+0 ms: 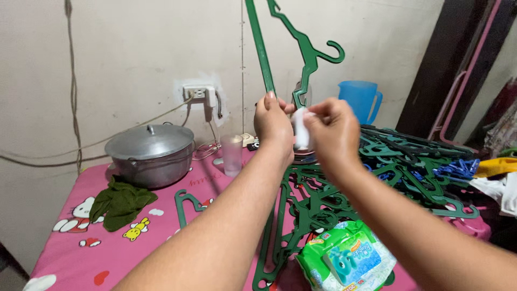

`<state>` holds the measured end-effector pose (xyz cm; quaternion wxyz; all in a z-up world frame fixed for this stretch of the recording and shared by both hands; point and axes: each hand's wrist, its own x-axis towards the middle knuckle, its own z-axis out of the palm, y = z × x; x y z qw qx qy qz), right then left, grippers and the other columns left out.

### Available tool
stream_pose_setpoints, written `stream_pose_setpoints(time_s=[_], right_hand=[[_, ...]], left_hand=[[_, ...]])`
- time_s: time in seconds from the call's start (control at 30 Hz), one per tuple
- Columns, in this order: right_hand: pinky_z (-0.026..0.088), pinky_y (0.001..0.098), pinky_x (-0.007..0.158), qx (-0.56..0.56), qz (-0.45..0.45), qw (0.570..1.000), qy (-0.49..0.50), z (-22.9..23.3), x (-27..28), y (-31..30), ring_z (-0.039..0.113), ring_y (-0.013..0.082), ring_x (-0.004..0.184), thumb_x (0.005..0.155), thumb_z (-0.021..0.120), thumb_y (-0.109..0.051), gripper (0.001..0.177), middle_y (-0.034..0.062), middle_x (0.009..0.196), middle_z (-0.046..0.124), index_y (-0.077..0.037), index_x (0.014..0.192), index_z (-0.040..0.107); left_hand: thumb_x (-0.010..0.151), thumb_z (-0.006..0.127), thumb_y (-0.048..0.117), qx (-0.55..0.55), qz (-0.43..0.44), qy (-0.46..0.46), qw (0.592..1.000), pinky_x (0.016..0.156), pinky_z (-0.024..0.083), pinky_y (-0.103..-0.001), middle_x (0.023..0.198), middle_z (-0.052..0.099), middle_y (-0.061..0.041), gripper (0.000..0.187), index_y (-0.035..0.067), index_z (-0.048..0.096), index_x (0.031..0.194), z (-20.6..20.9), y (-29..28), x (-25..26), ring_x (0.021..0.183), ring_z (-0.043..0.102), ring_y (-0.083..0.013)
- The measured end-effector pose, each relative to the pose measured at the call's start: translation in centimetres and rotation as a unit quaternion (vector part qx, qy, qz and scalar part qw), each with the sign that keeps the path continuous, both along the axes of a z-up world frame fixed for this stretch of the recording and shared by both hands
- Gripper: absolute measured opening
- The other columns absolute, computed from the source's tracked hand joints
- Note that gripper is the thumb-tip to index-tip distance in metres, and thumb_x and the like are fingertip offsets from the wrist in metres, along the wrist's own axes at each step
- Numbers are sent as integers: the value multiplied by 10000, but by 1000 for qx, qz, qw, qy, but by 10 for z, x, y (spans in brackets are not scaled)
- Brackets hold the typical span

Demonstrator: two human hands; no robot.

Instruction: The person removes clothes from green plastic hangers and places them on a pile. They then use a wet wipe to clean the hangers one by one, wiping the entire surface of each hanger before placing it on the table.

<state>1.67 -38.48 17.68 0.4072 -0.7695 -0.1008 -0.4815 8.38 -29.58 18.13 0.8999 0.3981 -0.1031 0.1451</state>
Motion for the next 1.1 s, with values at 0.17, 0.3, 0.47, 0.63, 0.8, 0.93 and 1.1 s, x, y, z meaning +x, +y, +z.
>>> stream_pose_setpoints(time_s=[0.17, 0.3, 0.47, 0.63, 0.8, 0.93, 1.1], right_hand=[[531, 326, 725, -65, -28, 997, -32, -5, -3, 29, 649, 191, 806, 841, 776, -28, 108, 100, 921, 655, -18, 927, 712], [542, 322, 722, -18, -11, 1000, -18, 7, 0, 37, 663, 188, 816, 856, 782, -53, 110, 88, 938, 654, -30, 926, 701], [550, 336, 743, -79, -11, 995, -57, -19, -19, 52, 665, 225, 833, 834, 787, -16, 149, 123, 926, 620, 5, 907, 658], [507, 372, 714, -65, -139, 988, 16, -10, -32, 34, 637, 267, 789, 808, 845, -72, 187, 129, 876, 629, -17, 871, 678], [532, 340, 723, -85, -134, 987, -13, -23, -35, 32, 652, 238, 804, 806, 814, -43, 169, 124, 890, 619, -19, 880, 665], [527, 342, 696, -62, -109, 992, 6, -42, -43, 32, 649, 244, 779, 791, 803, -17, 165, 116, 873, 609, -15, 882, 665], [534, 348, 698, -32, -169, 985, -3, -14, -29, 21, 657, 241, 776, 790, 834, -44, 187, 104, 874, 620, -23, 860, 662]], left_hand=[[1055, 432, 314, 52, 39, 10, 998, 626, 475, -352, 720, 537, -43, 341, 64, 522, 840, 1, 19, -11, 677, 548, -188], [1051, 418, 347, 102, 36, 52, 993, 638, 465, -353, 733, 554, -41, 376, 60, 539, 841, -10, 30, -24, 686, 536, -182], [1063, 417, 338, 4, -23, 31, 999, 691, 507, -366, 829, 570, -83, 352, 40, 528, 910, -9, 33, -20, 737, 564, -199], [1045, 398, 352, 14, -58, 97, 994, 846, 526, -339, 1083, 685, -73, 398, 34, 630, 1101, -28, 8, -41, 936, 659, -165], [1040, 382, 354, -7, -57, 72, 996, 870, 531, -355, 1130, 685, -82, 430, 32, 584, 1244, -30, -5, -42, 962, 664, -189], [1043, 343, 386, 25, -111, 165, 980, 742, 535, -403, 996, 644, -97, 453, 20, 573, 1178, -26, 4, -32, 847, 631, -226], [1063, 370, 373, -17, -123, 111, 986, 749, 534, -343, 968, 634, -76, 400, 47, 587, 1144, -37, -9, -34, 843, 627, -184]])
